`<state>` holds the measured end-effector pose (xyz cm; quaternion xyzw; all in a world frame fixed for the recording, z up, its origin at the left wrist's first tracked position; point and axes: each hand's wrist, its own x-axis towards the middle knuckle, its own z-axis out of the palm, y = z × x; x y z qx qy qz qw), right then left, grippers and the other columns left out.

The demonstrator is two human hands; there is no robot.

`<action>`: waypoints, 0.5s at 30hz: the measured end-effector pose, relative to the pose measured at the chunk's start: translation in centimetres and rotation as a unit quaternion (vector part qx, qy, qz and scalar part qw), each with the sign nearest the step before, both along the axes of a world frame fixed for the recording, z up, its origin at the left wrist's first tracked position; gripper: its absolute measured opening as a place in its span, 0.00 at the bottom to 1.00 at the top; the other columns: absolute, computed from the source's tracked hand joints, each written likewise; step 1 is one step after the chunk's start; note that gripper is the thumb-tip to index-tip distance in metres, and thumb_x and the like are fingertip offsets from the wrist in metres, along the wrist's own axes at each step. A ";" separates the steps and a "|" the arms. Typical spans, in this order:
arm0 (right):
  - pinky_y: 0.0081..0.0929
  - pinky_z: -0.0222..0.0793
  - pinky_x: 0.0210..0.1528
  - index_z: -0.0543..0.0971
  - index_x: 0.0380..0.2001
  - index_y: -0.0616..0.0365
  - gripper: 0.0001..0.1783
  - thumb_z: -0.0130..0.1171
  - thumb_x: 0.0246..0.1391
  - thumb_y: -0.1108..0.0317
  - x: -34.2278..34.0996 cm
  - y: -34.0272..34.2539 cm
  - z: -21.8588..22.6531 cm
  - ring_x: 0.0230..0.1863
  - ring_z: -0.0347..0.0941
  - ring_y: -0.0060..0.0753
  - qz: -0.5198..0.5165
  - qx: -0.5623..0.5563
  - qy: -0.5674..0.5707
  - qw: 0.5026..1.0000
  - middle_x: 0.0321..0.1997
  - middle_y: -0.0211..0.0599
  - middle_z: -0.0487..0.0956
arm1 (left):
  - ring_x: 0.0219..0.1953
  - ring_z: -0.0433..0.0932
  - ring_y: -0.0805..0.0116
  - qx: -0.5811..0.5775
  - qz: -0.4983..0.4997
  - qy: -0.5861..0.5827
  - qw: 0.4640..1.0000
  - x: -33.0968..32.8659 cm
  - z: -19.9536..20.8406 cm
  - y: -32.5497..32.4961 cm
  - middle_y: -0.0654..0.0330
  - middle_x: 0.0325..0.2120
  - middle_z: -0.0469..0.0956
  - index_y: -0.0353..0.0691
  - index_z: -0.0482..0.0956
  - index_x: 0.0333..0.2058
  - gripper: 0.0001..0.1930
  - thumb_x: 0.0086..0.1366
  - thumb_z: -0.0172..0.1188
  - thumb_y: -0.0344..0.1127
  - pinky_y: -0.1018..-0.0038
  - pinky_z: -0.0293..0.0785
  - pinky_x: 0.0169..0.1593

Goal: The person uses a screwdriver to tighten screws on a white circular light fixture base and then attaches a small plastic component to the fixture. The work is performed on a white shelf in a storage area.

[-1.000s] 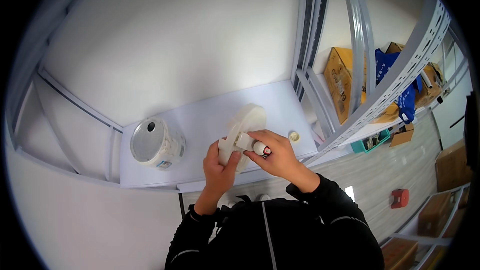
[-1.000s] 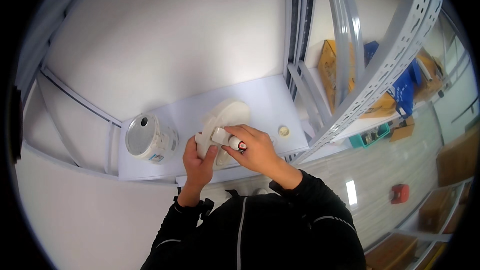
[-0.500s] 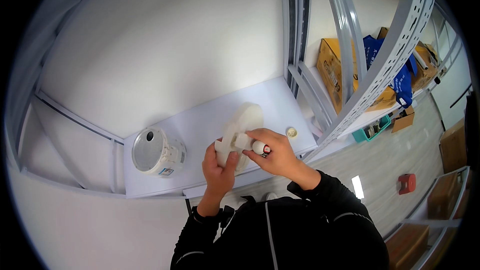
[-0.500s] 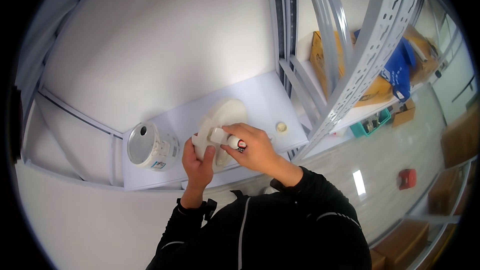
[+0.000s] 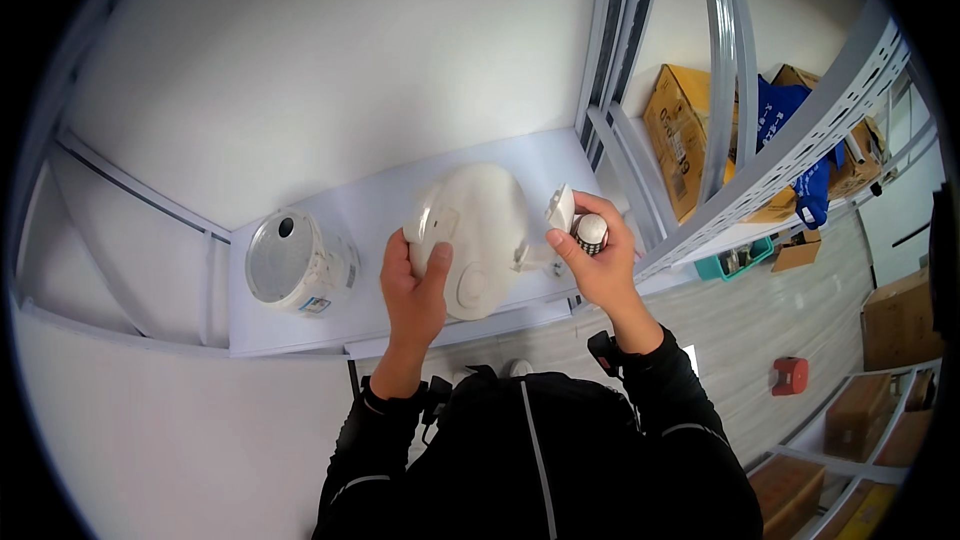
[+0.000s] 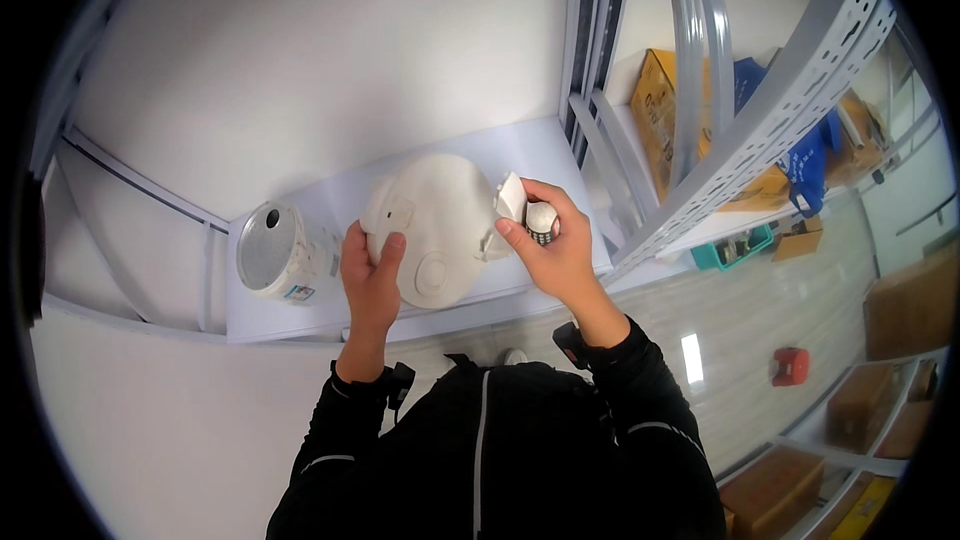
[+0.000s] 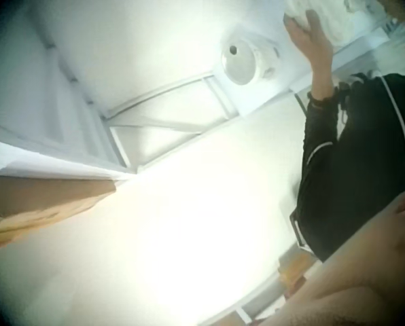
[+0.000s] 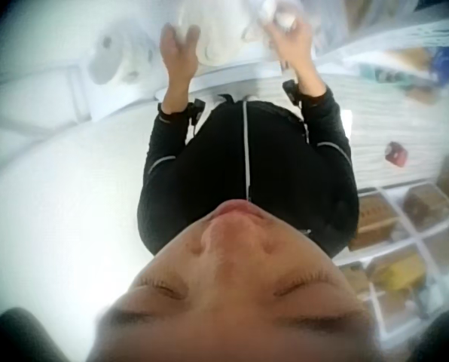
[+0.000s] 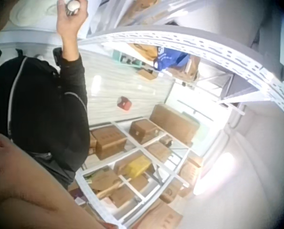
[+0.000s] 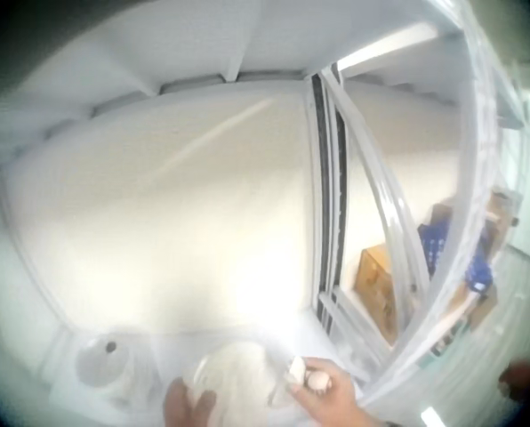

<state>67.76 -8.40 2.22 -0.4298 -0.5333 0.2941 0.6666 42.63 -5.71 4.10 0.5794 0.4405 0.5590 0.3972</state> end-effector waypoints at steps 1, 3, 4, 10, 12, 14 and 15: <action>0.25 0.78 0.55 0.80 0.61 0.65 0.28 0.78 0.60 0.72 -0.1 0.1 0.2 0.50 0.80 0.22 0.007 0.001 -0.008 1.000 0.51 0.36 0.86 | 0.47 0.81 0.73 -0.008 -0.004 -0.003 1.000 0.0 0.0 0.1 0.59 0.47 0.85 0.32 0.77 0.57 0.19 0.75 0.67 0.37 0.72 0.78 0.53; 0.25 0.78 0.54 0.81 0.61 0.64 0.27 0.78 0.59 0.72 -0.2 0.2 0.5 0.49 0.80 0.22 0.020 0.005 -0.025 0.999 0.51 0.35 0.86 | 0.47 0.81 0.73 -0.020 -0.008 -0.011 1.000 0.0 -0.1 0.2 0.59 0.47 0.85 0.32 0.77 0.57 0.18 0.75 0.67 0.36 0.73 0.78 0.53; 0.25 0.78 0.53 0.81 0.60 0.64 0.27 0.78 0.59 0.73 -0.3 0.2 0.6 0.49 0.81 0.23 0.028 0.001 -0.030 0.999 0.50 0.35 0.86 | 0.47 0.81 0.74 -0.025 -0.008 -0.016 1.000 0.1 -0.2 0.2 0.59 0.47 0.85 0.32 0.77 0.57 0.18 0.75 0.67 0.36 0.73 0.78 0.53; 0.27 0.78 0.53 0.82 0.61 0.62 0.28 0.79 0.57 0.73 -1.3 0.1 0.4 0.49 0.81 0.23 0.055 -0.017 -0.077 0.995 0.50 0.36 0.87 | 0.48 0.81 0.74 -0.033 -0.013 -0.034 0.999 -0.1 -0.5 0.5 0.59 0.48 0.84 0.32 0.77 0.58 0.19 0.75 0.67 0.35 0.73 0.79 0.54; 0.28 0.79 0.52 0.82 0.61 0.61 0.29 0.79 0.57 0.74 -1.9 0.4 0.1 0.49 0.83 0.26 0.049 -0.017 -0.085 0.995 0.50 0.39 0.88 | 0.49 0.81 0.73 -0.039 -0.021 -0.033 0.999 -0.1 -0.3 0.4 0.58 0.49 0.84 0.32 0.76 0.59 0.19 0.75 0.67 0.34 0.72 0.79 0.54; 0.30 0.80 0.52 0.82 0.61 0.61 0.30 0.80 0.55 0.74 -2.5 0.5 0.5 0.48 0.85 0.31 0.035 0.029 -0.157 0.987 0.50 0.43 0.88 | 0.50 0.82 0.72 -0.048 -0.034 -0.031 0.998 0.0 0.1 0.0 0.57 0.49 0.85 0.32 0.76 0.60 0.20 0.75 0.67 0.33 0.71 0.80 0.54; 0.30 0.80 0.52 0.82 0.61 0.60 0.30 0.80 0.55 0.74 -2.8 0.5 0.8 0.48 0.86 0.34 0.028 0.053 -0.192 0.980 0.50 0.45 0.88 | 0.51 0.82 0.72 -0.054 -0.038 -0.028 0.997 0.1 0.3 -0.2 0.58 0.50 0.84 0.32 0.76 0.60 0.20 0.75 0.67 0.34 0.71 0.79 0.55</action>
